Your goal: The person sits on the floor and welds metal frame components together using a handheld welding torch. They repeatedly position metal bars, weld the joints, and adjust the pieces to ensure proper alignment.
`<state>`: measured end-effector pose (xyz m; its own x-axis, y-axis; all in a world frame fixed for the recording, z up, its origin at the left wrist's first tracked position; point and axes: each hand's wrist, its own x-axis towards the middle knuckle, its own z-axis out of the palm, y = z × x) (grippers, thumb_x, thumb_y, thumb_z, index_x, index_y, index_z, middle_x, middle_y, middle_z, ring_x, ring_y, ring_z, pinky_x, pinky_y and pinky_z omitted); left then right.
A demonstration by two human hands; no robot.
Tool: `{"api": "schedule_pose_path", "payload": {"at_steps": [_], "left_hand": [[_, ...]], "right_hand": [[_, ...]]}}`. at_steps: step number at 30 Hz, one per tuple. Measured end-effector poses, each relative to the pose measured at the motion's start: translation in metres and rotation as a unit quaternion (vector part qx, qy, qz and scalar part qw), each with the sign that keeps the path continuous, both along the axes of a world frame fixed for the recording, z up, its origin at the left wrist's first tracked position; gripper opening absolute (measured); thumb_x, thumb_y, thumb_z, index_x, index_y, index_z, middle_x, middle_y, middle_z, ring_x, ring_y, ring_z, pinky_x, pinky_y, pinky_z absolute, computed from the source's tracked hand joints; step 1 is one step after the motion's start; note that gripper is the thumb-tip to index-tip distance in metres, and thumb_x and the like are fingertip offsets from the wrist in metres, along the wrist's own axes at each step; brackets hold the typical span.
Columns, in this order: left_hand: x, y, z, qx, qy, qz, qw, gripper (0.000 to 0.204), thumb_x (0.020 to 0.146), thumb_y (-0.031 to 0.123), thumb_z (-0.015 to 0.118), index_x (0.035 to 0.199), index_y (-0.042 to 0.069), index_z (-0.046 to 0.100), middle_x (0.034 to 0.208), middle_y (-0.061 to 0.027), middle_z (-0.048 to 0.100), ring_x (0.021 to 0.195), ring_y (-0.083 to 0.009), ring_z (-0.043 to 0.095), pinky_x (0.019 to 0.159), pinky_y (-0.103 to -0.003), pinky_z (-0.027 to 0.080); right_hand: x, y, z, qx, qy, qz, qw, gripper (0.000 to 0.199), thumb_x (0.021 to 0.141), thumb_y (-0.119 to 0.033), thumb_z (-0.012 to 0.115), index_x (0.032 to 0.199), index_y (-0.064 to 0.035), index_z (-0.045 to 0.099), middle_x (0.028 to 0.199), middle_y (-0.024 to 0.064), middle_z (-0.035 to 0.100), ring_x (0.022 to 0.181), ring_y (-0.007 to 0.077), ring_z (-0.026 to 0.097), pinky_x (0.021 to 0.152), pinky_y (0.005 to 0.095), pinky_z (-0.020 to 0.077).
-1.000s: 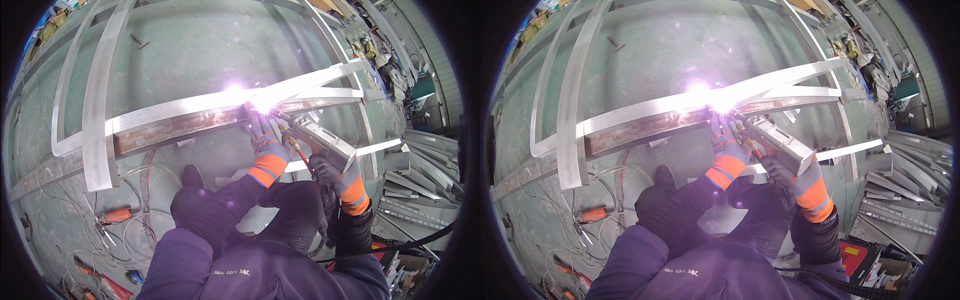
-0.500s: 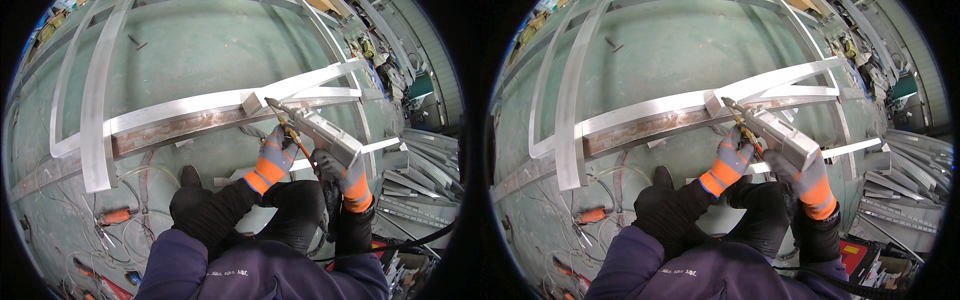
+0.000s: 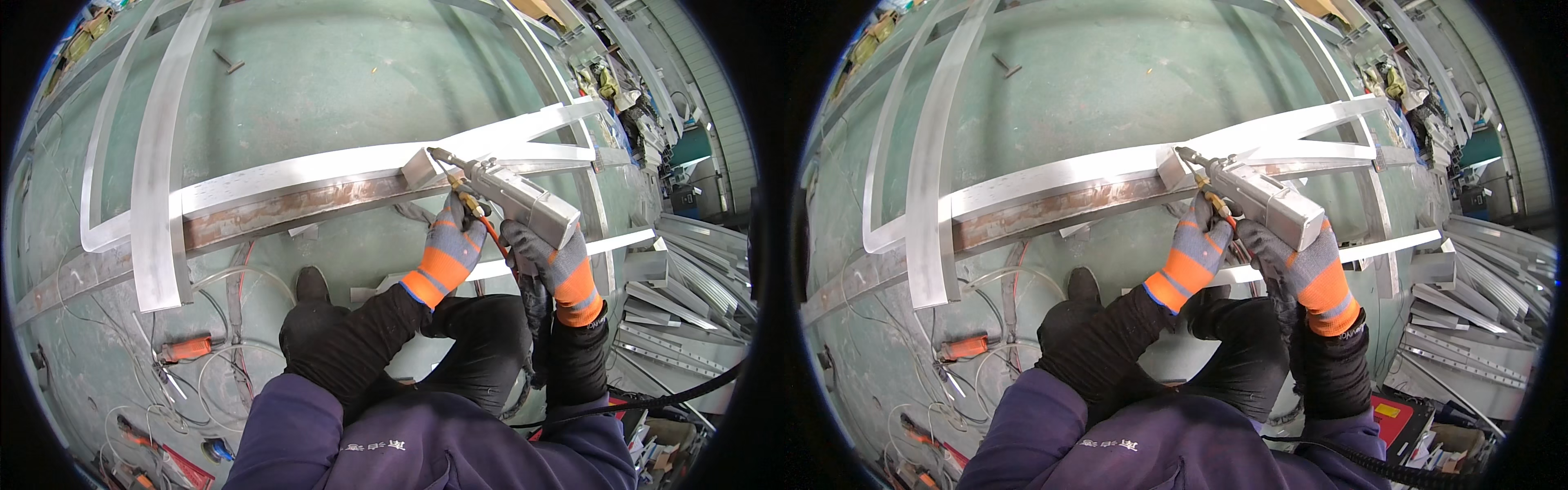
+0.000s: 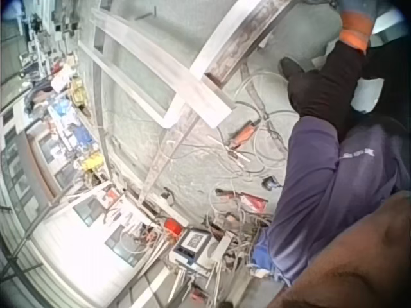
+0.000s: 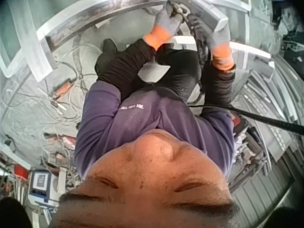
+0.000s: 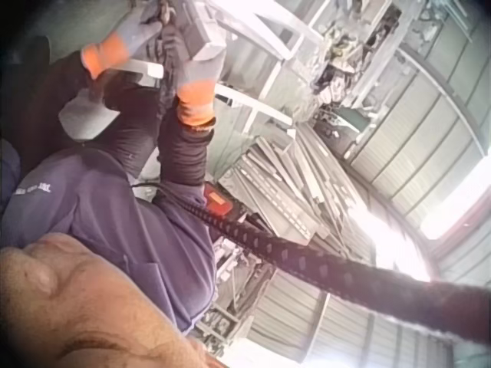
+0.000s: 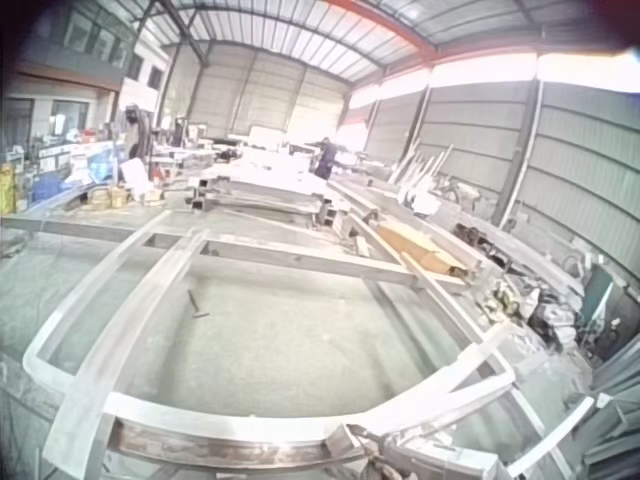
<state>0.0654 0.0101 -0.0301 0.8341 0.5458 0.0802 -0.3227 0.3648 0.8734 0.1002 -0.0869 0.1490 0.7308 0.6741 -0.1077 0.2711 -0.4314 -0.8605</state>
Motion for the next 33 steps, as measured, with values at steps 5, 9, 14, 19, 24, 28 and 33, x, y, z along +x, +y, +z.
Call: {"api": "schedule_pose_path", "payload": {"at_steps": [5, 9, 14, 19, 24, 28, 33], "left_hand": [[0.000, 0.000, 0.004, -0.008, -0.003, 0.006, 1.000, 0.030, 0.090, -0.005, 0.055, 0.120, -0.004, 0.049, 0.101, -0.0049, 0.060, 0.092, -0.0104, 0.057, 0.081, -0.025, 0.050], [0.000, -0.001, 0.006, -0.041, -0.002, -0.006, 0.999, 0.031, 0.091, -0.005, 0.055, 0.121, -0.002, 0.049, 0.100, -0.0036, 0.060, 0.089, -0.0093, 0.057, 0.078, -0.024, 0.051], [-0.002, 0.004, 0.006, -0.040, 0.022, -0.050, 0.998, 0.044, 0.088, 0.003, 0.060, 0.128, -0.006, 0.043, 0.105, -0.0145, 0.065, 0.097, -0.0198, 0.064, 0.087, -0.030, 0.051], [-0.005, 0.002, 0.015, -0.077, -0.009, -0.052, 0.996, 0.036, 0.088, 0.003, 0.060, 0.120, -0.005, 0.046, 0.098, -0.0129, 0.065, 0.091, -0.0191, 0.065, 0.081, -0.030, 0.052], [-0.003, -0.002, 0.003, 0.012, 0.004, -0.030, 0.999, 0.034, 0.086, 0.002, 0.059, 0.117, -0.003, 0.046, 0.092, -0.0102, 0.062, 0.079, -0.0158, 0.062, 0.072, -0.030, 0.051], [-0.007, -0.005, 0.006, 0.004, -0.001, -0.042, 0.999, 0.036, 0.086, 0.002, 0.058, 0.119, -0.002, 0.045, 0.089, -0.0094, 0.059, 0.075, -0.0156, 0.059, 0.069, -0.031, 0.050], [-0.010, -0.011, 0.005, -0.015, -0.013, -0.033, 0.999, 0.036, 0.086, 0.003, 0.058, 0.120, -0.002, 0.045, 0.088, -0.0091, 0.058, 0.076, -0.0171, 0.061, 0.069, -0.031, 0.050]], "right_hand": [[-0.001, 0.008, 0.009, -0.026, 0.021, -0.021, 0.999, 0.032, 0.087, -0.013, 0.072, 0.113, 0.0028, 0.063, 0.085, 0.0086, 0.070, 0.068, 0.0135, 0.067, 0.059, 0.0260, 0.0535], [0.002, 0.007, 0.007, -0.018, -0.015, -0.011, 1.000, 0.030, 0.087, -0.014, 0.073, 0.111, 0.0017, 0.065, 0.086, 0.0072, 0.071, 0.072, 0.0122, 0.067, 0.064, 0.0255, 0.0528], [0.001, 0.012, 0.016, -0.030, 0.009, 0.007, 0.999, 0.028, 0.087, -0.012, 0.071, 0.111, 0.0016, 0.066, 0.088, 0.0069, 0.071, 0.076, 0.0123, 0.067, 0.067, 0.0256, 0.0529], [-0.003, 0.014, 0.025, -0.047, 0.037, 0.009, 0.998, 0.027, 0.088, -0.009, 0.068, 0.112, 0.0025, 0.064, 0.089, 0.0078, 0.071, 0.078, 0.0134, 0.067, 0.068, 0.0267, 0.0531], [-0.003, 0.008, 0.023, -0.052, 0.042, 0.006, 0.998, 0.028, 0.089, -0.010, 0.068, 0.113, 0.0032, 0.063, 0.091, 0.0086, 0.071, 0.078, 0.0137, 0.067, 0.068, 0.0268, 0.0533], [-0.004, 0.004, 0.024, -0.058, 0.054, -0.007, 0.997, 0.028, 0.089, -0.010, 0.068, 0.113, 0.0035, 0.063, 0.089, 0.0082, 0.070, 0.074, 0.0137, 0.066, 0.065, 0.0264, 0.0530], [-0.006, -0.002, 0.022, -0.038, 0.093, -0.018, 0.995, 0.027, 0.090, -0.010, 0.068, 0.113, 0.0036, 0.063, 0.086, 0.0082, 0.070, 0.071, 0.0137, 0.066, 0.061, 0.0261, 0.0523]]}}
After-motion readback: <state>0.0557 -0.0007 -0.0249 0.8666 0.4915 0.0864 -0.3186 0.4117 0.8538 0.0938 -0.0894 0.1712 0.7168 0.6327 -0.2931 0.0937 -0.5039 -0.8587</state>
